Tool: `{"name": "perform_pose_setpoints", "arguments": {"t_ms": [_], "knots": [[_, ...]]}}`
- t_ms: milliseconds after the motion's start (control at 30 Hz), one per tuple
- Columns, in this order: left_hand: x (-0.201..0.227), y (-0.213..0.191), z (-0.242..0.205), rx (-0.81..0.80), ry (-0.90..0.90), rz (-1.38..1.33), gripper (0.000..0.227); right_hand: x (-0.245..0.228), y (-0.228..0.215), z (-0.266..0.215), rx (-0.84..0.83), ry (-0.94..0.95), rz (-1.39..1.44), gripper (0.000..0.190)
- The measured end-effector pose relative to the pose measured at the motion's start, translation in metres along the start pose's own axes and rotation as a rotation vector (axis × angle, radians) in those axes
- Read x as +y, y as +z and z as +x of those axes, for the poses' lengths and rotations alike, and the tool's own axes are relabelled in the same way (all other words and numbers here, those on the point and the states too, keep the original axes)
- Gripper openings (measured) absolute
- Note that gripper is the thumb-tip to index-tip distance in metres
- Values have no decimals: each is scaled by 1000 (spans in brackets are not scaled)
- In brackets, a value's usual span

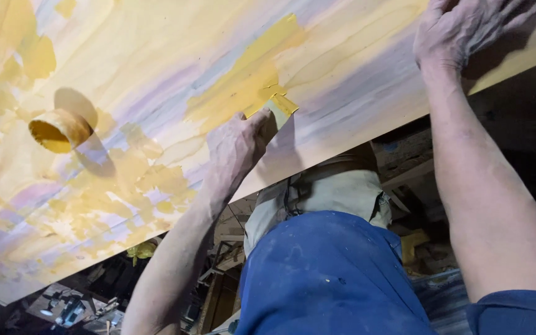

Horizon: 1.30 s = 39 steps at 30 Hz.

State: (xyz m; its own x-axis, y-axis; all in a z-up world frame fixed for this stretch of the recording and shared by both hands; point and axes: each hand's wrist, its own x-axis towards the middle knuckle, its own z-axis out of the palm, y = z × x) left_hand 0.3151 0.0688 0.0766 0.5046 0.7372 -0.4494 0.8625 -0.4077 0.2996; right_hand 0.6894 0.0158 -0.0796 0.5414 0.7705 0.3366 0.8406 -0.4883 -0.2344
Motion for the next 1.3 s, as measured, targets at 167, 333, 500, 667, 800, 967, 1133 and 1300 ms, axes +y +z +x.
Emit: {"name": "perform_pose_setpoints", "arguments": {"t_ms": [167, 333, 500, 667, 800, 967, 1133, 1300], "knots": [[-53, 9, -26, -88, 16, 104, 9, -6, -5, 7, 9, -65, 94, 23], [-103, 14, -64, -123, -56, 152, 22, 31, 32, -13, -47, 82, 148, 27], [-143, 4, -105, -116, -129, 213, 21, -7, -15, 8, 31, -83, 1, 30], [-156, -7, -137, -72, -169, 212, 30, -23, -26, 17, 39, -20, -31, 28], [-165, 34, -137, -241, -148, 236, 59, -28, -39, 18, 19, -18, -39, 24], [-106, 45, -85, 49, 121, 165, 34, -18, -27, 12, -19, -17, -59, 23], [5, 24, 0, 183, 196, -1, 15, -13, -25, 11, -44, 27, -57, 23], [45, 46, 64, 17, 142, -89, 62, -29, -39, 21, -177, 125, -67, 51]]}}
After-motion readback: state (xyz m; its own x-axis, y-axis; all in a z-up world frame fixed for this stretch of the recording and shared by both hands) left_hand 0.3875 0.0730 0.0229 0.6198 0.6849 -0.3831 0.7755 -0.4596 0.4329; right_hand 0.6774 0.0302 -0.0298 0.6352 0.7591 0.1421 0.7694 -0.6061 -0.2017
